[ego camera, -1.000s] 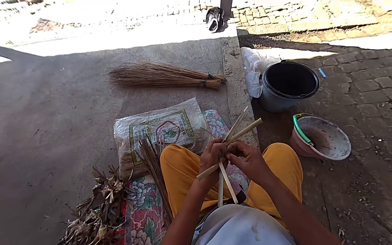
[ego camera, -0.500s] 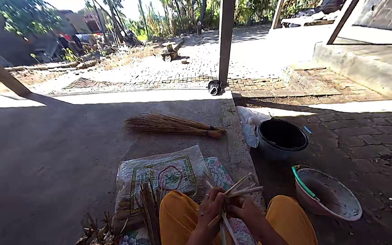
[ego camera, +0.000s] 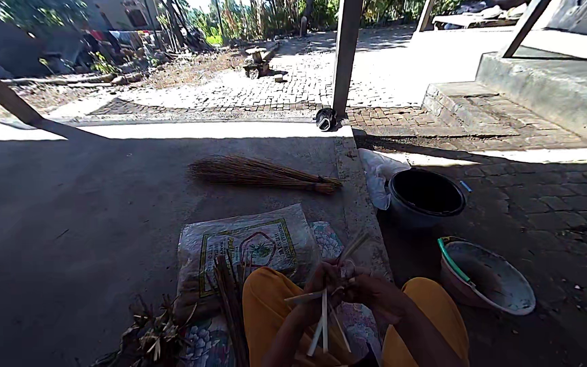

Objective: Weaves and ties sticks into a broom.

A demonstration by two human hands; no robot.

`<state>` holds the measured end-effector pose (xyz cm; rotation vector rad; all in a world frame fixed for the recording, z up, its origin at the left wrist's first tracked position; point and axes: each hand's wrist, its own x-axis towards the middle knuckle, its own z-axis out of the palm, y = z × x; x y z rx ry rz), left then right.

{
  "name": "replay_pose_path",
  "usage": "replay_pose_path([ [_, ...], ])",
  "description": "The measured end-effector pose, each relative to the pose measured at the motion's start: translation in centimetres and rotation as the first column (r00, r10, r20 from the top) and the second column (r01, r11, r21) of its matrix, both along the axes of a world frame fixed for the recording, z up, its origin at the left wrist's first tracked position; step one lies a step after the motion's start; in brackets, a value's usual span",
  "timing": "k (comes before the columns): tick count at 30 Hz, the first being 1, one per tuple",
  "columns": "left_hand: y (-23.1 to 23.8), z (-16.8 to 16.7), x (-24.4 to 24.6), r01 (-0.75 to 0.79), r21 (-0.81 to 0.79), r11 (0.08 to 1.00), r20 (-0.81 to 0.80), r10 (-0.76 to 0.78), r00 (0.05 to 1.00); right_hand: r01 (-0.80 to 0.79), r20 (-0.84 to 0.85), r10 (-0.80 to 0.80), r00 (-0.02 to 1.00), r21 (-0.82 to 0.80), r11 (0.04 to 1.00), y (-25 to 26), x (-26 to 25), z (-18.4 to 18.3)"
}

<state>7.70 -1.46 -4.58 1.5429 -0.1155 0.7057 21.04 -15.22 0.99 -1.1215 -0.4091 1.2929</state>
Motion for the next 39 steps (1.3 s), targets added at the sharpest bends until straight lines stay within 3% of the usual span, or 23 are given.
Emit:
replay_pose_path([
  [3, 0.0, 2.0, 0.1, -0.046, -0.266, 0.963, 0.087, 0.072, 0.994, 0.059, 0.195, -0.072, 0.978, 0.072, 0.996, -0.1, 0.1, 2.5],
  [6, -0.6, 2.3, -0.3, -0.042, -0.553, 0.832, 0.074, 0.100, 0.992, -0.017, 0.518, 0.007, 0.855, 0.014, 1.000, -0.3, -1.0, 3.7],
  [9, -1.4, 2.1, -0.3, 0.031, -0.665, 0.746, 0.100, 0.048, 0.994, -0.115, 0.632, 0.073, 0.771, 0.025, 0.993, -0.2, -2.4, 2.5],
  [15, -2.5, 1.7, -0.1, -0.074, -0.615, 0.785, 0.054, 0.136, 0.989, -0.025, 0.548, -0.045, 0.836, 0.120, 0.992, 0.6, -3.9, 0.6],
  [20, -2.4, 1.0, 0.4, -0.288, -0.394, 0.873, 0.014, 0.319, 0.948, 0.076, 0.422, -0.127, 0.898, 0.136, 0.988, 1.1, -4.5, -0.6],
  [24, -2.8, 0.9, 0.7, -0.362, -0.477, 0.801, -0.059, 0.381, 0.922, -0.009, 0.361, -0.026, 0.932, 0.094, 0.996, 0.9, -3.8, -0.9],
  [28, -3.2, 2.0, 1.1, -0.247, -0.789, 0.562, -0.098, 0.281, 0.955, -0.078, 0.194, 0.066, 0.979, 0.058, 0.995, 0.4, -3.2, -0.7],
  [31, -2.7, 2.1, 1.4, -0.251, -0.852, 0.460, -0.134, 0.273, 0.953, -0.064, 0.097, 0.058, 0.994, 0.059, 0.996, 0.1, -3.2, -1.2],
  [35, -2.8, 2.4, 1.6, -0.328, -0.817, 0.474, -0.181, 0.329, 0.927, -0.027, 0.063, 0.023, 0.998, 0.060, 0.998, 0.4, -3.8, -1.4],
  [39, -3.4, 2.1, 1.7, -0.362, -0.764, 0.533, -0.168, 0.377, 0.911, 0.032, 0.199, -0.040, 0.979, 0.043, 0.999, 1.0, -4.2, -2.0],
])
